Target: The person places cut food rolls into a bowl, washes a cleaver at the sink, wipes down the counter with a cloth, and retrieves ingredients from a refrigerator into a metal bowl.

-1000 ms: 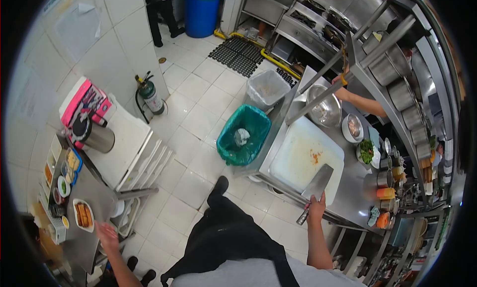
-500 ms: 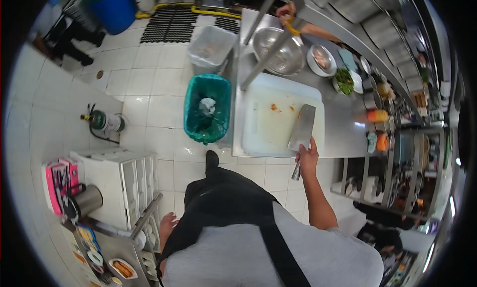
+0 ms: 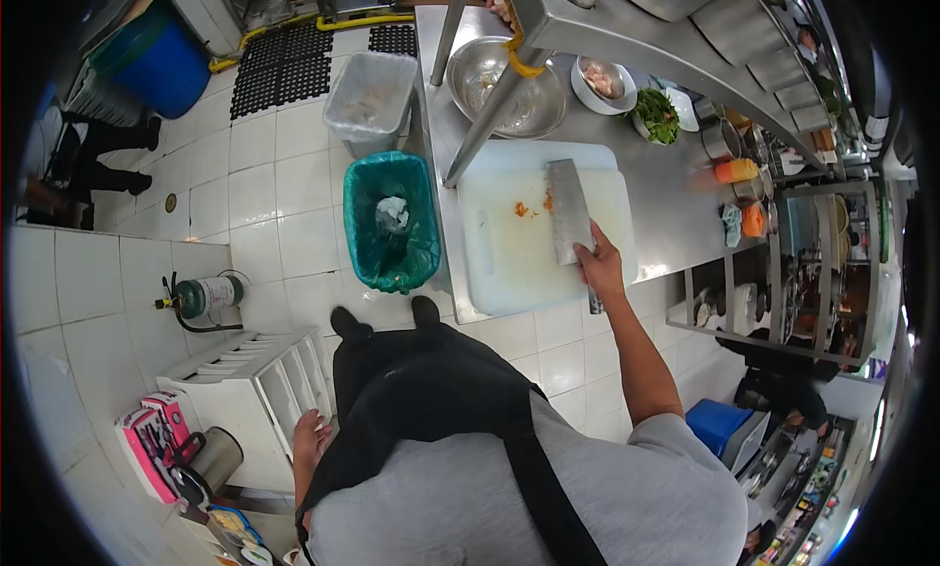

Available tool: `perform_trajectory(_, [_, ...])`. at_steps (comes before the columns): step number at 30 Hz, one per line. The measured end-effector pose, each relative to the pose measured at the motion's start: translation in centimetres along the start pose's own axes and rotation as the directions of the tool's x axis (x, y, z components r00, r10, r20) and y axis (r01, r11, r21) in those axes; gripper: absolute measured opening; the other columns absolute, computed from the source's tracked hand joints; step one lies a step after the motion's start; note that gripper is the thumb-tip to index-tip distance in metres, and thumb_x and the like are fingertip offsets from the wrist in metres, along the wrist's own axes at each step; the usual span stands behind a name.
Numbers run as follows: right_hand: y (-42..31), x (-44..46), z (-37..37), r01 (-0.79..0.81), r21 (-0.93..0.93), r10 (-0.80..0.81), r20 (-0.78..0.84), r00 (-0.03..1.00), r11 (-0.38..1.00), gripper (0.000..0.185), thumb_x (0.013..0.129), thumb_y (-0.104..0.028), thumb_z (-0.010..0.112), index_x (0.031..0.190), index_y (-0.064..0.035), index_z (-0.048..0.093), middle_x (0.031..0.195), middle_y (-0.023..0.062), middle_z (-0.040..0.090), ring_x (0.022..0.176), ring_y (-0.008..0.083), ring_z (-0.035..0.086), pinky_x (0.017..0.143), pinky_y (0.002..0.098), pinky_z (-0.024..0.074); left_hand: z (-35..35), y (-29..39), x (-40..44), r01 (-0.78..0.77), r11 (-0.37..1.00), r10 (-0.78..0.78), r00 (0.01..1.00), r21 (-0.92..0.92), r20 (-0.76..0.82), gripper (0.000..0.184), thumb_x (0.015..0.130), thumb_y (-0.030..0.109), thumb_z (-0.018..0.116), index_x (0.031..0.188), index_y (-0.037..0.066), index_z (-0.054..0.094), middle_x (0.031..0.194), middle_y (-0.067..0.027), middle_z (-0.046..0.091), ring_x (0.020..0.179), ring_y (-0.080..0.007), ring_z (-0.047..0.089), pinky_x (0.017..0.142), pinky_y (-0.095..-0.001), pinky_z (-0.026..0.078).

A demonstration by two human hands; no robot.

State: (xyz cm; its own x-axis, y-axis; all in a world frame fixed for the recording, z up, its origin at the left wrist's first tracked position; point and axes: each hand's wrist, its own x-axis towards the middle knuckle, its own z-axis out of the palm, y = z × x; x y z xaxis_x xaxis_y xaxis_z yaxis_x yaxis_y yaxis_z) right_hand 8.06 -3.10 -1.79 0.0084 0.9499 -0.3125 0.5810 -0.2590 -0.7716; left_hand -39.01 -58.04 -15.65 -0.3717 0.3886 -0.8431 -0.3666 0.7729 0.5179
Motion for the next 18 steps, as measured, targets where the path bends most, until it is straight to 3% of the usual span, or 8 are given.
perform_trajectory(2, [-0.3,-0.6,0.9,0.014,-0.087,-0.011,0.040,0.999,0.996,0.064,0.089,-0.007,0.066,0.148,-0.0024,0.040,0.059,0.0015,0.055,0.042,0.0082,0.044,0.040,0.0250,0.0371,-0.4,3.1,1.0,-0.017,0.996,0.011,0.997,0.086,0.073,0.045,0.095,0.041,0.059,0.130,0.014,0.054,0.109,-0.0015,0.060,0.084,-0.0159,0.062,0.073,-0.0319,0.048])
perform_trajectory(5, [-0.9,-3.3,2.7,0.042,0.038,-0.044,0.065,0.997,0.998,0.063,0.089,-0.006,0.066,0.147,-0.0019,0.042,0.059,0.0007,0.055,0.043,0.0077,0.044,0.041,0.0241,0.0378,-2.4,7.2,3.2,-0.061,0.982,0.036,0.990,0.181,0.139,0.045,0.093,0.041,0.061,0.129,0.013,0.054,0.111,-0.0022,0.060,0.085,-0.0175,0.063,0.074,-0.0330,0.048])
perform_trajectory(7, [-1.3,-5.8,4.1,-0.020,0.021,0.018,0.092,0.996,1.000,0.063,0.088,-0.005,0.066,0.147,-0.0020,0.042,0.061,0.0010,0.056,0.044,0.0073,0.045,0.041,0.0237,0.0382,-4.2,10.7,4.4,-0.067,0.972,0.035,0.989,0.227,0.142,0.045,0.092,0.040,0.062,0.127,0.013,0.054,0.112,-0.0029,0.059,0.086,-0.0185,0.063,0.074,-0.0337,0.048])
perform_trajectory(8, [-1.7,-7.5,4.9,-0.054,0.012,0.053,0.106,0.993,0.998,0.063,0.088,-0.005,0.066,0.147,-0.0021,0.042,0.061,0.0011,0.056,0.044,0.0071,0.045,0.041,0.0235,0.0383,-6.5,11.3,5.9,-0.152,0.946,0.104,0.979,0.287,0.177,0.045,0.092,0.040,0.063,0.127,0.013,0.054,0.112,-0.0031,0.059,0.086,-0.0184,0.063,0.074,-0.0332,0.048])
perform_trajectory(9, [-2.8,-9.2,6.0,-0.113,0.002,0.112,0.103,0.988,0.994,0.064,0.087,-0.006,0.069,0.146,-0.0052,0.045,0.063,0.0003,0.057,0.048,0.0061,0.047,0.044,0.0245,0.0399,-7.7,13.0,6.9,-0.031,0.984,0.004,0.988,0.177,0.151,0.047,0.091,0.039,0.063,0.129,0.013,0.053,0.115,-0.0039,0.059,0.087,-0.0183,0.064,0.074,-0.0320,0.048])
perform_trajectory(10, [-3.8,-11.0,7.5,-0.159,0.086,0.148,0.123,0.981,0.983,0.065,0.088,-0.005,0.068,0.148,-0.0060,0.042,0.064,0.0009,0.057,0.048,0.0066,0.048,0.043,0.0249,0.0399,-8.9,14.7,8.0,0.090,0.994,-0.096,0.988,0.059,0.124,0.049,0.091,0.039,0.063,0.131,0.013,0.053,0.117,-0.0046,0.059,0.087,-0.0181,0.064,0.074,-0.0308,0.048])
perform_trajectory(13, [-6.1,-15.2,12.6,-0.309,0.430,0.282,0.126,0.951,0.848,0.068,0.089,-0.003,0.065,0.151,-0.0090,0.037,0.069,0.0036,0.059,0.047,0.0090,0.049,0.041,0.0262,0.0401,-12.8,19.3,10.3,0.095,0.995,-0.098,0.988,0.025,0.119,0.053,0.091,0.040,0.063,0.135,0.014,0.051,0.122,-0.0058,0.059,0.088,-0.0180,0.065,0.074,-0.0290,0.049])
perform_trajectory(18, [-12.6,-17.7,18.6,-0.351,0.657,0.306,0.188,0.933,0.667,0.067,0.089,-0.008,0.066,0.150,-0.0127,0.039,0.068,0.0045,0.058,0.047,0.0115,0.050,0.043,0.0266,0.0421,-18.3,25.8,14.8,0.149,0.989,-0.148,0.971,0.013,0.190,0.053,0.092,0.042,0.062,0.137,0.017,0.051,0.130,-0.0065,0.058,0.094,-0.0166,0.063,0.074,-0.0284,0.049])
